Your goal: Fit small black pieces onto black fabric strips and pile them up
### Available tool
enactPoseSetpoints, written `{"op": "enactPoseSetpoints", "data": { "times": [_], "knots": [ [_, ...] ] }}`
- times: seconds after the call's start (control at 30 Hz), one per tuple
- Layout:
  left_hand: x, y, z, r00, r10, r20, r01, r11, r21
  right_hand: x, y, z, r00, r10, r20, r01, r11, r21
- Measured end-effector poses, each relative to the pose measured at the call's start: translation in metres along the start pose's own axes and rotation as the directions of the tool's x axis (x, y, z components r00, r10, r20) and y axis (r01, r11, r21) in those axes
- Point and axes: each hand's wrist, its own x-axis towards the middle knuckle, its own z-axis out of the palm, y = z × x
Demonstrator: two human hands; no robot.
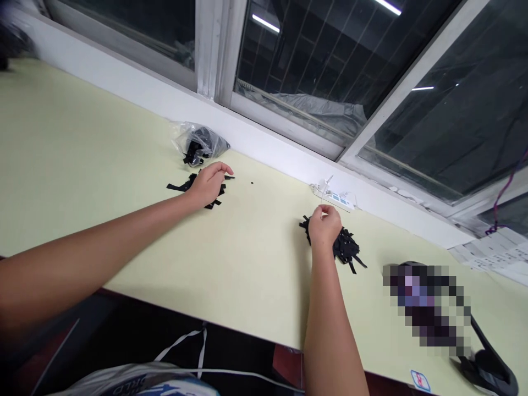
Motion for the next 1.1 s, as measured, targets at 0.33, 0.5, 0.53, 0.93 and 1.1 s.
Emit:
{"op": "enactPoseSetpoints", "data": {
  "times": [0.33, 0.5, 0.53, 0.93, 1.1],
  "knots": [
    [0.011, -0.009, -0.015, 0.978, -0.078, -0.194, 0.082, 0.997, 0.011, -0.037, -0.031, 0.024, 0.93, -0.261, 0.26, 0.24, 0.965, 0.11],
    [0.009, -0.006, -0.015, 0.989, -0.054, -0.135, 0.07, 0.991, 0.112, -0.037, -0.03, 0.023, 0.928, -0.238, 0.286, 0.218, 0.971, 0.1],
    [0.009, -0.004, -0.015, 0.991, -0.049, -0.121, 0.065, 0.988, 0.137, -0.037, -0.03, 0.023, 0.926, -0.243, 0.288, 0.223, 0.97, 0.1],
    [-0.018, 0.009, -0.04, 0.87, -0.038, 0.492, -0.324, 0.707, 0.628, -0.04, -0.03, 0.031, 0.908, -0.285, 0.307, 0.262, 0.958, 0.116],
    [-0.02, 0.01, -0.038, 0.848, 0.05, 0.528, -0.42, 0.671, 0.611, -0.041, -0.034, 0.034, 0.896, -0.303, 0.326, 0.278, 0.953, 0.122]
  ]
}}
